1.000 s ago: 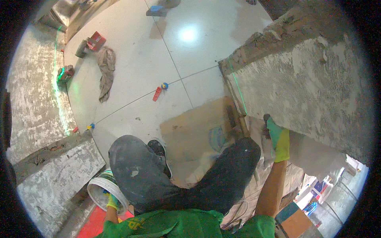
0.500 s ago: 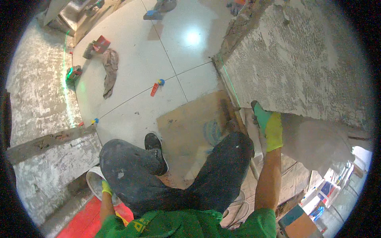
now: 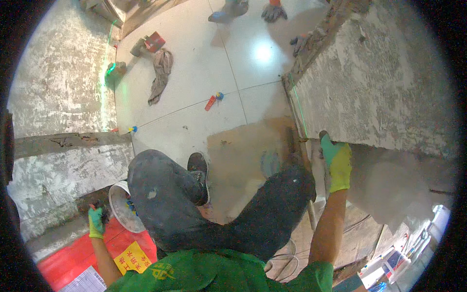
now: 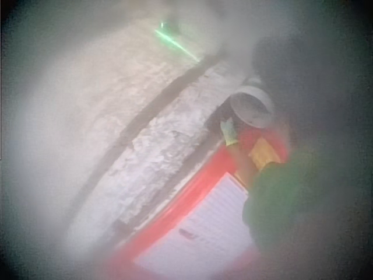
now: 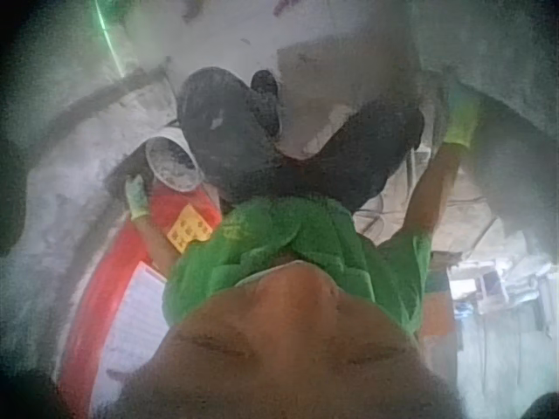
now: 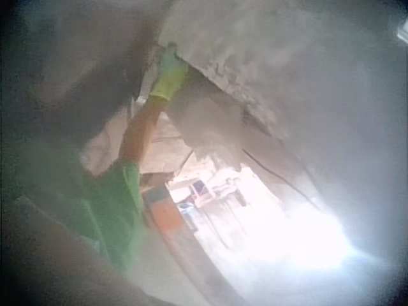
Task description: The person kneels on the floor and uses a trowel to apply adhesive between floor tiles. They then use a cloth to wipe the tile surface and a power sander to smooth the grout lines. Finally, they place tile spacers between the tiles to maintain consistent gaps.
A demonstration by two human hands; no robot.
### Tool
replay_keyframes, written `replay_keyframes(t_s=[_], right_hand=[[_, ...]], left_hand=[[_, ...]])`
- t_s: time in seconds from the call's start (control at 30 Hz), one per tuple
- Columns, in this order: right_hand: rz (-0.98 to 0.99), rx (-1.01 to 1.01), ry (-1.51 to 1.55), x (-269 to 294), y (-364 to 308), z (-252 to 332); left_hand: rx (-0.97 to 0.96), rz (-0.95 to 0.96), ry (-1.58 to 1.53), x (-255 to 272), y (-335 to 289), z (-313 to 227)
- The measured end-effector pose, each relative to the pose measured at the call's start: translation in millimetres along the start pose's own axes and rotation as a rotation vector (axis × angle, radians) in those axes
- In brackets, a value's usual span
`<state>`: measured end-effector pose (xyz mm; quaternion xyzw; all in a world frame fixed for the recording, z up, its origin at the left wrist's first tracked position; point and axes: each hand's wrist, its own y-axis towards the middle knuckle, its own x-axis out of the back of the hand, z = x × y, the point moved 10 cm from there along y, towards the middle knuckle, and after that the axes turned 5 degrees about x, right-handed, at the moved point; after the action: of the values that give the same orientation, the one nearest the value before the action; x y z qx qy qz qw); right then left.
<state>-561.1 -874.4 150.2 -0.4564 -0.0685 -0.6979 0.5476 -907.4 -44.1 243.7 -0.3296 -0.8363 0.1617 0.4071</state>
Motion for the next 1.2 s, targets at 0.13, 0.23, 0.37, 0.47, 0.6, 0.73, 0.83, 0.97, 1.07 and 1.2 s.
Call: replay_keyframes(t_s=[0.13,0.23,0.37,0.47,0.6,0.73,0.83,0.97,1.07,1.2], right_hand=[[-0.031,-0.041,0.015,1.6,-5.0,-3.9],[-0.03,-0.057,-0.032,4.2,-10.4,-8.9],[-0.01,-0.094,0.173,8.2,-32.5,-15.4],[-0.088,-0.129,0.241,28.1,-63.7,-11.9],[-0.136,-0.142,0.379,49.1,-92.4,-5.9],[-0.276,-0.446,0.694,19.4,-123.9,-62.3],[-0.407,-0.707,0.568,-17.8,-208.0,-111.4],[-0.41,-0.892,0.586,-72.7,-297.9,-140.8],[-0.396,-0.934,0.593,-92.6,-326.3,-139.7],[-0.368,-0.938,0.577,-96.2,-327.3,-126.4]], left_hand=[[-0.143,0.192,-0.129,-88.8,40.2,-108.8],[-0.552,0.3,0.04,-225.1,101.4,-208.9],[-0.954,0.13,0.686,-413.8,184.7,-297.4],[-1.008,0.143,0.705,-513.6,235.6,-331.4],[-0.902,0.225,0.823,-579.3,280.3,-324.4],[-0.859,0.278,0.845,-590.3,296.0,-303.9],[-0.819,0.351,0.839,-592.6,301.7,-293.6],[-0.83,0.377,0.864,-595.4,303.0,-296.4],[-0.808,0.392,0.903,-598.9,305.9,-297.0],[-0.768,0.44,0.952,-605.0,310.6,-295.2]])
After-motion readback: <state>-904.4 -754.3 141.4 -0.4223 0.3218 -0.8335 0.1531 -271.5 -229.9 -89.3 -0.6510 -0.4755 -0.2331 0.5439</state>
